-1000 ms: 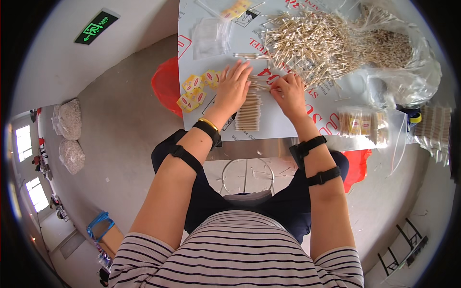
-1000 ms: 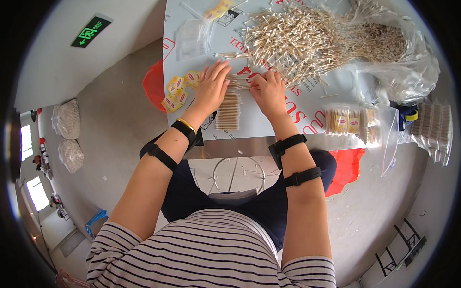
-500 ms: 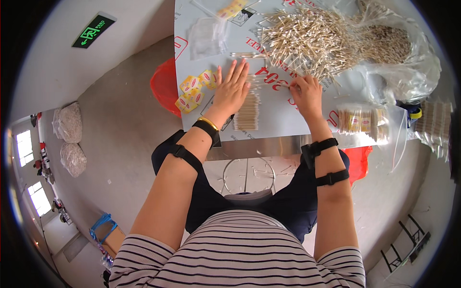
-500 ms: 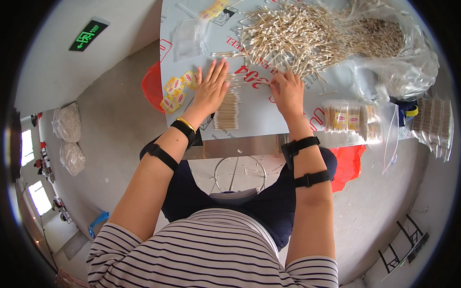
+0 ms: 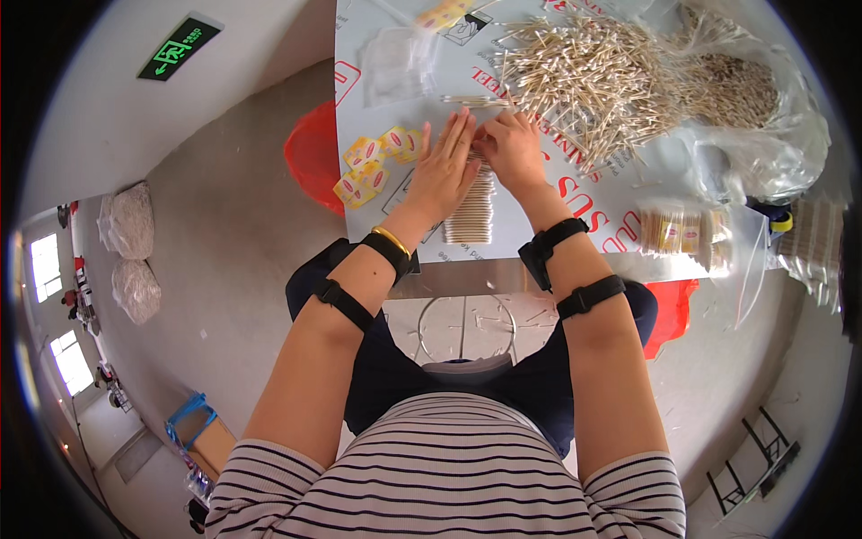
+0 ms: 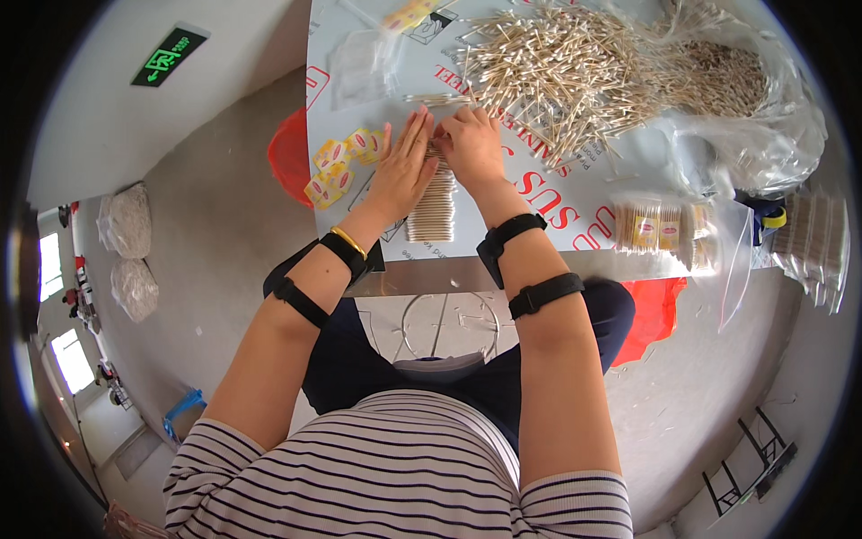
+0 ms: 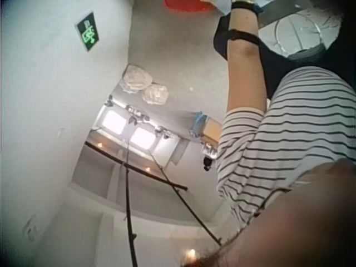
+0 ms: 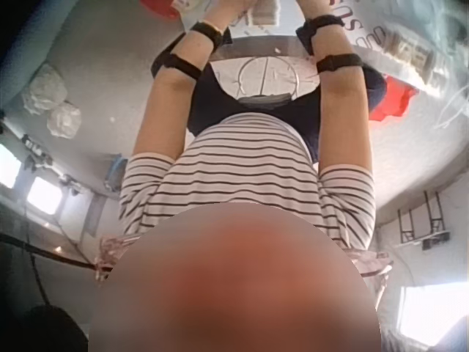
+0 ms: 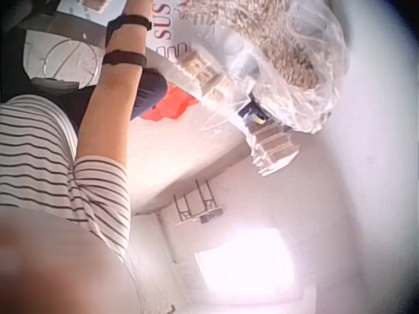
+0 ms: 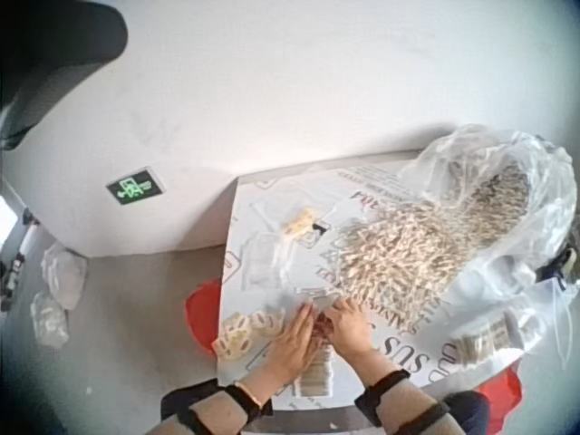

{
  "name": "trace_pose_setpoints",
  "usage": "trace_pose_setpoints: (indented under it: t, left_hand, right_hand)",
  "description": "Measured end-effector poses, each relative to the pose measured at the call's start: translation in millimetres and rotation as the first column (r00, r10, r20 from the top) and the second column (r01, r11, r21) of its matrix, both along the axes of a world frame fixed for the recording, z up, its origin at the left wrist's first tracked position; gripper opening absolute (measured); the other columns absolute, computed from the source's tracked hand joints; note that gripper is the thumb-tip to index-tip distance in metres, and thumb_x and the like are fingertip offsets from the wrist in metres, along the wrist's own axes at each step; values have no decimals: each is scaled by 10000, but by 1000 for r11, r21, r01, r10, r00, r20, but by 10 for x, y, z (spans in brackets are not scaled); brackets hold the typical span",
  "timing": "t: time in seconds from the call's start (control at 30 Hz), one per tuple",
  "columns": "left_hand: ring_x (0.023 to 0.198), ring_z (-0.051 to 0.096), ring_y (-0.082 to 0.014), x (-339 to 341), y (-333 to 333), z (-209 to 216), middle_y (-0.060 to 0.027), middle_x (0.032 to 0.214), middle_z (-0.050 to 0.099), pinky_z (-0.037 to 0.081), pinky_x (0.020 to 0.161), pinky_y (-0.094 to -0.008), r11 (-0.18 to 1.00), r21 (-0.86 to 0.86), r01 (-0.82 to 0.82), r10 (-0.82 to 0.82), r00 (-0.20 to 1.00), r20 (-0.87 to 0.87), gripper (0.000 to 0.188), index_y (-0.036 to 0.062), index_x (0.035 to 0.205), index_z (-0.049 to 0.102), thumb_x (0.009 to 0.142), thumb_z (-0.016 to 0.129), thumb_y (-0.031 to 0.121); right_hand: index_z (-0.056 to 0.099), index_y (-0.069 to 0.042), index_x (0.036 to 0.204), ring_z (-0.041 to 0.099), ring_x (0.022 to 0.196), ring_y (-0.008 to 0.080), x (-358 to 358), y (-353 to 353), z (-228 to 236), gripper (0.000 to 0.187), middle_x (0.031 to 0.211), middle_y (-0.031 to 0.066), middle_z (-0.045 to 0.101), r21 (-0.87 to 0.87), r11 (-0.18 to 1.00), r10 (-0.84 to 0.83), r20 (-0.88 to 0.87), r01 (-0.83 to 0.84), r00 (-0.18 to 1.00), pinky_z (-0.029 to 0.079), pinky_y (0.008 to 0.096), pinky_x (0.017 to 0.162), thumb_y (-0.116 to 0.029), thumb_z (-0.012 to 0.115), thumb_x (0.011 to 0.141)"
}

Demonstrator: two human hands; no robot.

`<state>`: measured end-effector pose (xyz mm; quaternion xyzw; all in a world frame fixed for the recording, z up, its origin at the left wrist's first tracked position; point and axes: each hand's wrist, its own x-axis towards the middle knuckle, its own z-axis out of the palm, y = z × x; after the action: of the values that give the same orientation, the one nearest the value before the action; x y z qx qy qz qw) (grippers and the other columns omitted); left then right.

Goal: The person is manually counting and packing cotton swabs into small plastic bags at a workstation.

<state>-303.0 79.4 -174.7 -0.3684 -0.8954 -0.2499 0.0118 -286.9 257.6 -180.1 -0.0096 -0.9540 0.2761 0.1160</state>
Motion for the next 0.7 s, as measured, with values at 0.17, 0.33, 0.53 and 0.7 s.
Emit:
trace_pose_setpoints:
  t: [0.17, 0.33, 0.53, 0.7]
  left_hand:
    - [1574, 261, -280, 9, -111, -54, -131, 1687, 305, 89, 1283, -564, 971, -236, 37, -61, 994, -94, 705, 17, 1614, 302, 1080, 419, 463]
    - [1576, 257, -247, 48, -41, -69, -108, 1680, 330, 72, 1284, -567, 962, -272, -22, -20, 988, -151, 755, 33, 1613, 316, 1061, 430, 535]
    - [1579, 250, -233, 43, 19, -66, -97, 1687, 322, 62, 1278, -592, 956, -285, -69, 27, 988, -150, 795, 45, 1625, 295, 1051, 415, 581]
    - [1582, 244, -236, 40, 39, -57, -92, 1693, 312, 61, 1279, -592, 966, -243, -83, 44, 986, -161, 799, 55, 1632, 278, 1049, 415, 584]
  right_hand:
    - [777, -179, 982, 593, 1029, 282, 108, 133, 12, 163, 974, 21, 656, -134, 990, -49, -59, 41, 997, 457, 431, 932, -162, 781, 820]
    - [764, -164, 959, 602, 1014, 290, 209, 264, 16, 136, 947, 31, 653, -82, 994, -76, -53, 72, 996, 464, 442, 929, -152, 770, 824]
    - [757, -143, 912, 613, 1006, 289, 24, 147, 58, 71, 946, 42, 669, -50, 995, -93, -38, 91, 995, 468, 444, 925, -160, 747, 845]
    - [769, -143, 912, 621, 988, 294, -23, 107, 28, 66, 954, 47, 686, -81, 995, -58, -90, 51, 994, 479, 439, 907, -144, 731, 858]
